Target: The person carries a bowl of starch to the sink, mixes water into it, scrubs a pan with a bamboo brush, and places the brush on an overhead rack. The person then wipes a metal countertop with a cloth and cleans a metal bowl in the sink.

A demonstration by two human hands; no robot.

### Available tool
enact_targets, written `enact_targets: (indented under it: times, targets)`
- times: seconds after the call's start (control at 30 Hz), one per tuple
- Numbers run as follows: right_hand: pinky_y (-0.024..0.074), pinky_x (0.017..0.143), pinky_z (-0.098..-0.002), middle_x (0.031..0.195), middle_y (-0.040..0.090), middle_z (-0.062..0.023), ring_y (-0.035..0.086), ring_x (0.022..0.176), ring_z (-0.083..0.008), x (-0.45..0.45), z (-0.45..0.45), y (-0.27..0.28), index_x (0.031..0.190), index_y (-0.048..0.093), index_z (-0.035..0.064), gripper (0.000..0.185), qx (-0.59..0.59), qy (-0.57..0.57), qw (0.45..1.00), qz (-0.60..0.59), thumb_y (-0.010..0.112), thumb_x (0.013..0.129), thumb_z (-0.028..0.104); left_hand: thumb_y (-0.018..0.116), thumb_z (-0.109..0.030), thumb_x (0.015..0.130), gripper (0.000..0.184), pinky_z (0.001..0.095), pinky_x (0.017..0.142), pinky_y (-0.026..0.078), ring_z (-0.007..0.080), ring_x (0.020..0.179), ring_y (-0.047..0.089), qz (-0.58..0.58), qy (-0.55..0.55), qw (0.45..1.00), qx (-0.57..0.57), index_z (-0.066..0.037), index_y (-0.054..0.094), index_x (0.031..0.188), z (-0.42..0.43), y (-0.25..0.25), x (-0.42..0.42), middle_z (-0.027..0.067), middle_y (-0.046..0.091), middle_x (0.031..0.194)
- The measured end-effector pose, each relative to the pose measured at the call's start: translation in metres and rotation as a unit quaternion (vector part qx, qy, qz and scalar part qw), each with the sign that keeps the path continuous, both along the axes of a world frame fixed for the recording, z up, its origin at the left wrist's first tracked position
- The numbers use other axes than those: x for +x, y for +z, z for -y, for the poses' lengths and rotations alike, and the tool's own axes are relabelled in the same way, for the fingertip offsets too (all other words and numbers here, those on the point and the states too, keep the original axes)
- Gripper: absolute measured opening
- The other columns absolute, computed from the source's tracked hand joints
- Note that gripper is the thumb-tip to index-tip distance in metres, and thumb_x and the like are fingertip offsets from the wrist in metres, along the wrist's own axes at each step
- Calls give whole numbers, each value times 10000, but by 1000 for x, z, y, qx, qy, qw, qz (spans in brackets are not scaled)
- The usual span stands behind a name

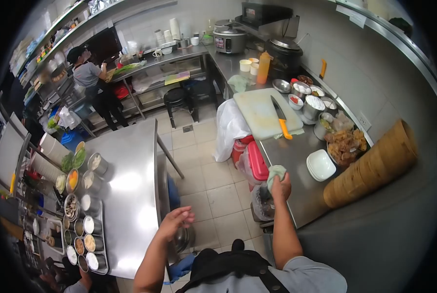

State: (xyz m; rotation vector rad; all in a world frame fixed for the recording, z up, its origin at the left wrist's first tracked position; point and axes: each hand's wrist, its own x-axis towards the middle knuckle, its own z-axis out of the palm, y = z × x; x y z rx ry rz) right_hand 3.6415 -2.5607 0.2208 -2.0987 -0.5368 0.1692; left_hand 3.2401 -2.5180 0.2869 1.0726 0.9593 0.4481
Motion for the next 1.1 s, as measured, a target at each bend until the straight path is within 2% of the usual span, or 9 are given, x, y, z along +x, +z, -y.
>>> enact_targets:
  times: [0.17,0.33,0.5,0.73,0.83,0.87,1.0,1.07,1.1]
  targets:
    - [448,779,-376,886,631,-181,609,851,-298,42,-86,-12,963,596,0,304,210,82,961,-161,503,824,254,577,-273,908,427,280,731,500,160,887,627,-46,63,997,-31,-15,507,1242,-48,-14,-34,87,638,1066]
    - [431,704,-386,795,603,-193,585,767,-288,86,-233,35,884,584,-21,283,136,147,980,-17,500,831,244,566,-269,906,399,315,692,530,196,828,645,-88,165,982,18,7,522,1189,-117,-10,-70,133,644,991]
    - [447,798,-424,953,620,-206,594,930,-341,182,-413,42,984,584,0,376,28,60,996,62,581,786,319,546,-238,905,385,309,709,506,188,833,635,-100,204,974,24,33,520,1177,-224,-13,-92,122,647,997]
    - [411,978,-391,1233,539,-182,505,1159,-327,201,-581,-90,1241,476,51,635,-175,49,968,174,675,736,382,627,-199,858,387,278,731,491,166,863,627,-136,114,984,27,33,545,1157,-396,5,-25,97,655,993]
    - [432,952,-359,1186,587,-166,546,1121,-300,114,-626,-94,1200,540,49,541,-120,211,968,-67,665,743,310,669,-247,837,476,267,768,483,161,952,598,-102,57,992,51,-24,521,1230,-462,-14,26,83,618,1091]
    - [502,780,-344,930,666,-118,635,855,-238,64,-620,-69,1024,632,81,353,-53,268,961,-34,705,695,186,680,-233,828,523,274,789,479,167,997,577,-75,49,992,88,-30,482,1267,-481,-22,51,96,584,1149]
    - [498,696,-277,910,653,-71,612,782,-146,-48,-596,30,1152,572,114,480,5,520,843,-141,689,687,91,688,-172,816,587,307,856,461,189,1092,521,-23,101,988,110,-38,406,1314,-537,-11,134,116,492,1268]
    - [496,694,-272,926,650,-64,605,771,-146,-52,-593,72,1189,549,118,512,9,578,789,-207,685,698,74,656,-144,834,474,306,872,450,183,1047,540,110,182,977,7,-40,455,1250,-566,-42,147,108,542,1189]
    - [494,692,-268,941,648,-56,598,760,-145,-48,-598,80,1226,526,123,544,14,629,729,-270,681,709,58,641,-131,844,393,297,858,451,163,989,563,35,154,985,62,-40,491,1196,-575,-50,141,82,593,1089]
